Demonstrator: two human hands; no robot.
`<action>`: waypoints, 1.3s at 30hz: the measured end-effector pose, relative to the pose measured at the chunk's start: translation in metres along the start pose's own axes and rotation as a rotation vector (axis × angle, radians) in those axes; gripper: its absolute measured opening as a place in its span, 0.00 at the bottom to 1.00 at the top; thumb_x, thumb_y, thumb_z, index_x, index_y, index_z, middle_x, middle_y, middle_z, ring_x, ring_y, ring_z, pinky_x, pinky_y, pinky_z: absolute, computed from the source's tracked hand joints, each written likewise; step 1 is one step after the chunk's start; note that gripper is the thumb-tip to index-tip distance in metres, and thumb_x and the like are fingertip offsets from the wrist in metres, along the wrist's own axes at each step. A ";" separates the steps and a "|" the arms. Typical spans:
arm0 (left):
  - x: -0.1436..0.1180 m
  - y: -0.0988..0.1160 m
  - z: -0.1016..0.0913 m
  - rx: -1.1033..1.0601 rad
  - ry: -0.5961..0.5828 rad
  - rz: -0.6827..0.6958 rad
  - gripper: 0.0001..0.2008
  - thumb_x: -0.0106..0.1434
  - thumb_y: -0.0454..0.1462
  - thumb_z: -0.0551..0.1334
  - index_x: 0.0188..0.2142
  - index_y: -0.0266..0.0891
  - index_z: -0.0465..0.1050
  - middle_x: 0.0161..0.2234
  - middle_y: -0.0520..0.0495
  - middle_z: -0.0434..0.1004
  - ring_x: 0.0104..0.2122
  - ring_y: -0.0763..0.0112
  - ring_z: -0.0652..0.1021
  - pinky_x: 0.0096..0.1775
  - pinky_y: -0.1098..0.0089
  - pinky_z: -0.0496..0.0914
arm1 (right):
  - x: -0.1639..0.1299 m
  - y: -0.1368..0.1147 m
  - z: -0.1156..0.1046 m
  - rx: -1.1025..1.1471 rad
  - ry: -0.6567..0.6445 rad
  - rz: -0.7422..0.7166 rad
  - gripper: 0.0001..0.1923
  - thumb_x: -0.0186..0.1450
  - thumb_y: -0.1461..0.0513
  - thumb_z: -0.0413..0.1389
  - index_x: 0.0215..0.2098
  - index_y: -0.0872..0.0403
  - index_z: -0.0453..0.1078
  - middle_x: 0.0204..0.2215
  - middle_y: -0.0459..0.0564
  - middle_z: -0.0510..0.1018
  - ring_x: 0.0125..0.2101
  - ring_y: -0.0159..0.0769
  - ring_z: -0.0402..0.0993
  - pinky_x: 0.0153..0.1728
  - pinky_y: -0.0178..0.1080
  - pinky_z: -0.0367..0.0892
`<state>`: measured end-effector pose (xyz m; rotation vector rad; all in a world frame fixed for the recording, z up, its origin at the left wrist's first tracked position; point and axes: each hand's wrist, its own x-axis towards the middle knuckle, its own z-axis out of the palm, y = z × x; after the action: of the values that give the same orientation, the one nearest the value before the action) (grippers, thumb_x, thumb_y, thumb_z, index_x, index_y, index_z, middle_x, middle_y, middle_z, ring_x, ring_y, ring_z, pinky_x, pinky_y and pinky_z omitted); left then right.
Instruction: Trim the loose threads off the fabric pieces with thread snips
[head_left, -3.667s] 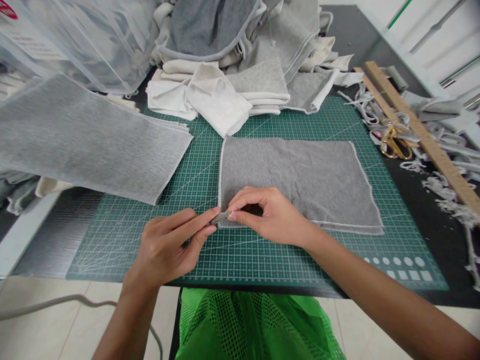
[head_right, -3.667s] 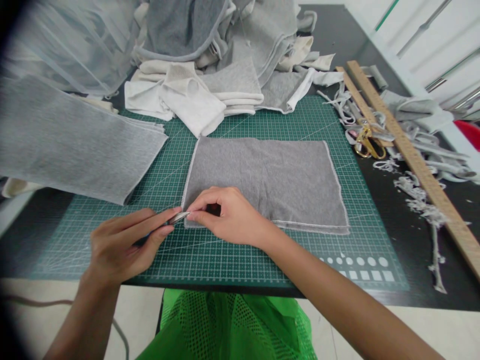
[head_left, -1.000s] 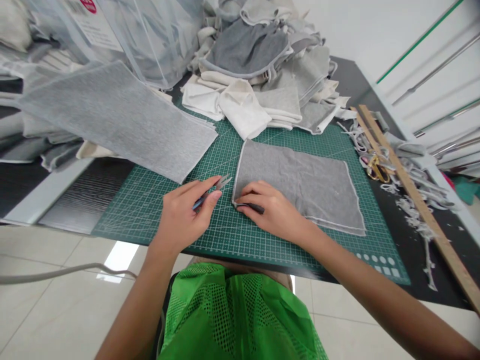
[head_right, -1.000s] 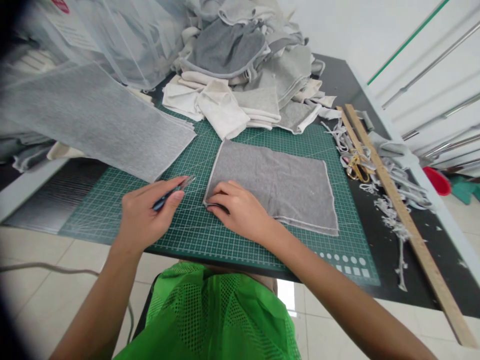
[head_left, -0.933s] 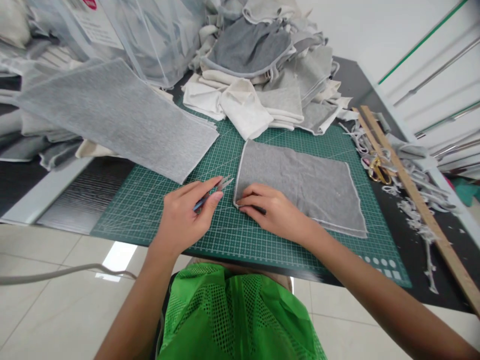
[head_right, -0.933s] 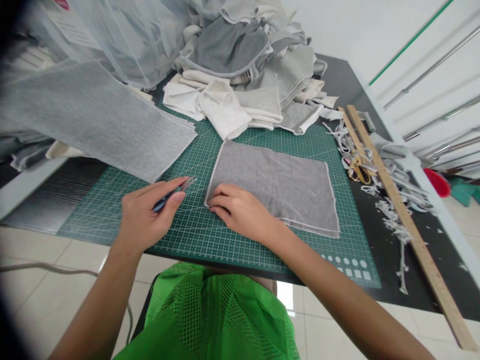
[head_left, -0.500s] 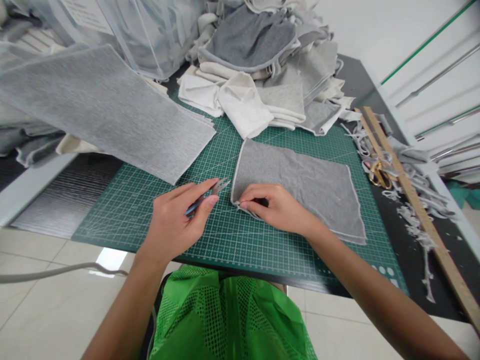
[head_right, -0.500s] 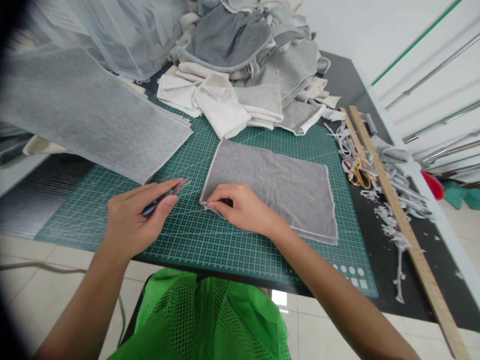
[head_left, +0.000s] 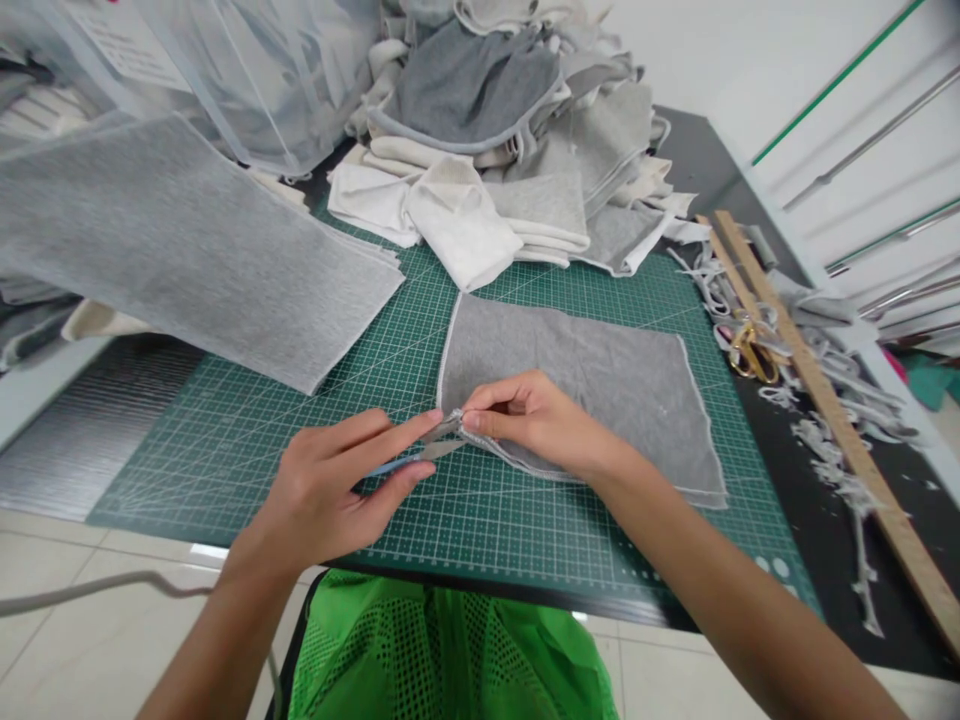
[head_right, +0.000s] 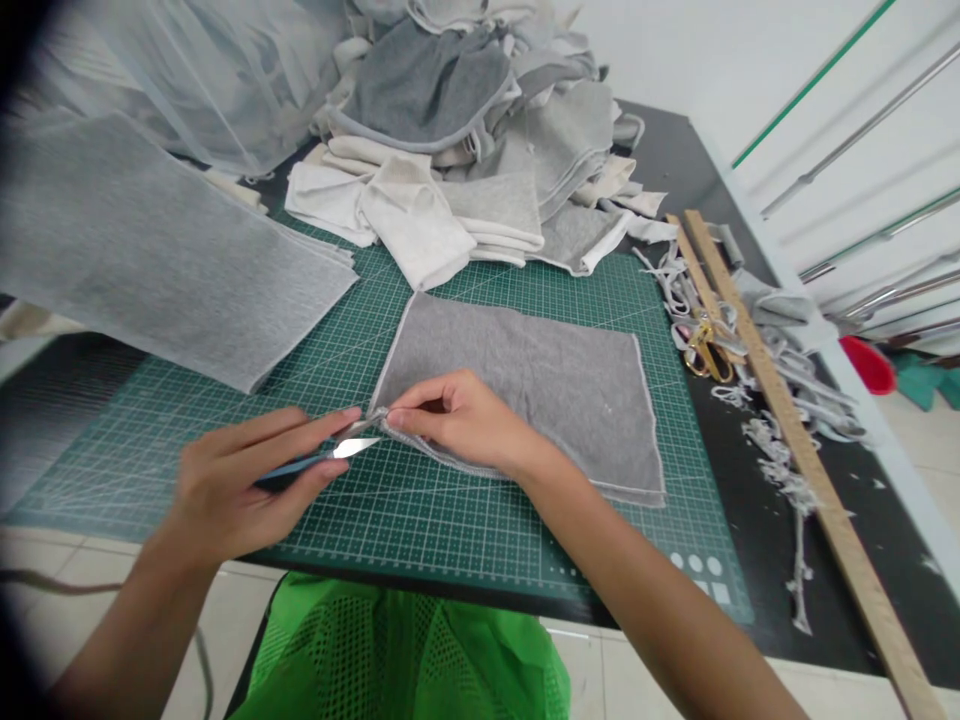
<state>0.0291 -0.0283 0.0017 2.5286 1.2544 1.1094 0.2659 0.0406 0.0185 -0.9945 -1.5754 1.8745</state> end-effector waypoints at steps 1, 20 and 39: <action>0.000 0.000 0.001 0.026 0.001 0.021 0.22 0.66 0.36 0.67 0.59 0.44 0.72 0.35 0.53 0.76 0.27 0.80 0.75 0.29 0.76 0.69 | 0.000 0.000 0.000 0.019 0.001 0.008 0.11 0.60 0.55 0.67 0.29 0.56 0.80 0.25 0.45 0.79 0.26 0.28 0.69 0.32 0.36 0.63; 0.007 0.002 0.007 0.239 -0.009 0.180 0.23 0.66 0.34 0.67 0.60 0.37 0.70 0.31 0.53 0.74 0.26 0.78 0.72 0.31 0.73 0.69 | -0.001 0.000 -0.001 0.183 0.020 0.059 0.10 0.56 0.57 0.70 0.29 0.57 0.81 0.24 0.44 0.78 0.26 0.28 0.68 0.32 0.35 0.62; 0.005 0.003 0.009 0.303 -0.016 0.178 0.26 0.66 0.34 0.67 0.62 0.39 0.69 0.33 0.52 0.77 0.26 0.78 0.75 0.32 0.74 0.72 | -0.001 0.003 -0.003 0.214 -0.025 0.038 0.05 0.57 0.61 0.67 0.29 0.56 0.81 0.25 0.45 0.80 0.27 0.28 0.70 0.33 0.35 0.62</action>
<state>0.0388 -0.0249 -0.0005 2.9151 1.3024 0.9937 0.2690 0.0412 0.0154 -0.9144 -1.3436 2.0385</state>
